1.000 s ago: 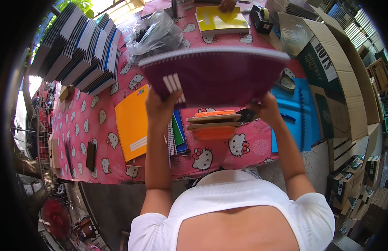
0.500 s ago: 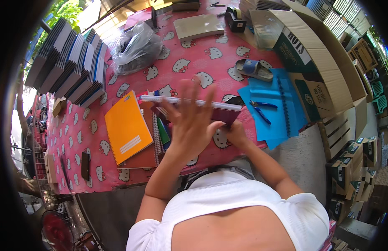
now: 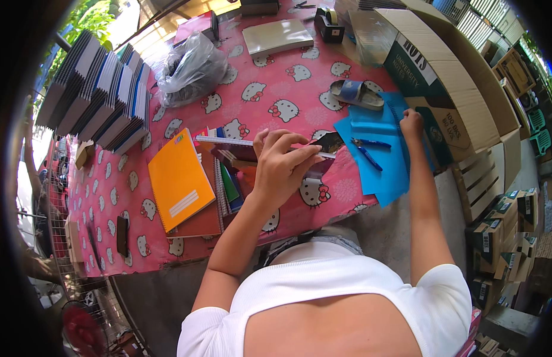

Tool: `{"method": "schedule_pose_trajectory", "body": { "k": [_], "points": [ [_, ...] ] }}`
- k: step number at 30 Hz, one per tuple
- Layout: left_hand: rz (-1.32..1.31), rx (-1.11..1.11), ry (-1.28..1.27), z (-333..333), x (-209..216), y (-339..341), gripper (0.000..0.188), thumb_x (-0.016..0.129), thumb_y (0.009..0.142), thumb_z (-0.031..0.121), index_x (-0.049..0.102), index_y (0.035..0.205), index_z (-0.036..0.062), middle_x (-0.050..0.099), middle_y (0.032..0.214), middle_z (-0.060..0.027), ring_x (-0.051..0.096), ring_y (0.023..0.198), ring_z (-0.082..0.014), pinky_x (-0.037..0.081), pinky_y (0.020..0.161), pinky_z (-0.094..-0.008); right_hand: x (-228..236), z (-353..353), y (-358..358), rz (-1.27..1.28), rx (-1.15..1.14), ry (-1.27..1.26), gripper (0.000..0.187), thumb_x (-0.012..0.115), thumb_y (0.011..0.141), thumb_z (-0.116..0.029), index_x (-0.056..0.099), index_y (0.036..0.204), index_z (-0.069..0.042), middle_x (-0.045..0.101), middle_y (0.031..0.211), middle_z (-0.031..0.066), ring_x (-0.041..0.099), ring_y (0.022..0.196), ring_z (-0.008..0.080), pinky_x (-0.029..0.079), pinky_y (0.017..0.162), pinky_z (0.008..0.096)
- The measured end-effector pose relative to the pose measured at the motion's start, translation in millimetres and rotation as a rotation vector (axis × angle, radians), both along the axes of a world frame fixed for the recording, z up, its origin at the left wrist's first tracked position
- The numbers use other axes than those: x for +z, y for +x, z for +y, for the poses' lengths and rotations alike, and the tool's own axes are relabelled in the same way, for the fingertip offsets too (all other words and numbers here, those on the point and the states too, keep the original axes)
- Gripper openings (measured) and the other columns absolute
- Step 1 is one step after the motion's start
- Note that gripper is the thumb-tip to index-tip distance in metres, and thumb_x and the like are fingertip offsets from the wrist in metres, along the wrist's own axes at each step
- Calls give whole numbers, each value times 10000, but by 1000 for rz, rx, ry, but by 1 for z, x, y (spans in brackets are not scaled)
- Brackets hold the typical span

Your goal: The person uses pliers to crimp the ends of metal spiral bindings on notebooks. The person handles the notebooks one by one, uses the tool on the wire ends, and then places the notebooks into a stack.

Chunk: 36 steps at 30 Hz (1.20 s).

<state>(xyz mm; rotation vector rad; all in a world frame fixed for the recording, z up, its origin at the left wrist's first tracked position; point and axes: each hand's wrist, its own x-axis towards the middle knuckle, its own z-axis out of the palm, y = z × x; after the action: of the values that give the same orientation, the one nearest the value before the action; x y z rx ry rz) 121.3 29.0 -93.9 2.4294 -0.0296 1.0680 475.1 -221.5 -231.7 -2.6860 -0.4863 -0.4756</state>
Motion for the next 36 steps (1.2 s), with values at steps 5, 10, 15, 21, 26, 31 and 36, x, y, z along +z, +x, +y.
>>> {"method": "schedule_pose_trajectory", "body": {
  "k": [5,10,15,21,26,31,36],
  "points": [
    [63,35,-18,2,-2,-3,149,746,739,253,739,855,159,656,796,14,583,831,-159,281,934,-436,-6,18,-33,43,-110,-142,200,680,803,-194,658,847,0,655,871,209,625,860,363,498,758,440],
    [78,15,-2,0,-1,-2,152,748,734,225,739,871,159,653,772,30,592,806,-143,267,959,-424,13,11,-28,238,-83,-46,270,703,791,-270,660,881,-19,664,923,182,632,899,359,499,727,475],
    [61,24,-22,-3,-1,2,129,739,744,231,736,854,163,659,766,25,594,787,-144,272,953,-435,33,4,-36,84,-51,-65,170,676,775,-167,654,861,-22,626,953,184,622,840,363,502,716,462],
    [84,40,-15,1,-2,-3,129,740,747,231,727,857,166,651,772,22,590,776,-149,295,913,-402,125,43,-205,376,774,534,313,654,734,54,686,1032,-34,619,970,124,612,804,171,505,680,277],
    [-9,23,-5,-1,-2,-2,143,764,719,231,709,824,151,635,842,1,570,813,-186,315,832,-370,146,53,-246,414,730,623,231,698,783,13,705,1008,-36,639,829,68,594,729,128,473,608,250],
    [-8,-12,-27,0,-4,-4,156,766,716,225,705,823,129,627,823,-9,562,810,-192,331,803,-347,152,59,-245,339,779,574,252,729,757,-17,713,1007,-40,608,812,48,548,695,113,440,588,237],
    [11,-21,-51,1,-4,-7,164,765,721,227,706,827,117,625,789,-11,559,783,-189,340,776,-326,154,63,-244,311,849,530,237,754,722,-9,719,955,-36,601,801,51,551,693,127,443,585,253]
  ]
}}
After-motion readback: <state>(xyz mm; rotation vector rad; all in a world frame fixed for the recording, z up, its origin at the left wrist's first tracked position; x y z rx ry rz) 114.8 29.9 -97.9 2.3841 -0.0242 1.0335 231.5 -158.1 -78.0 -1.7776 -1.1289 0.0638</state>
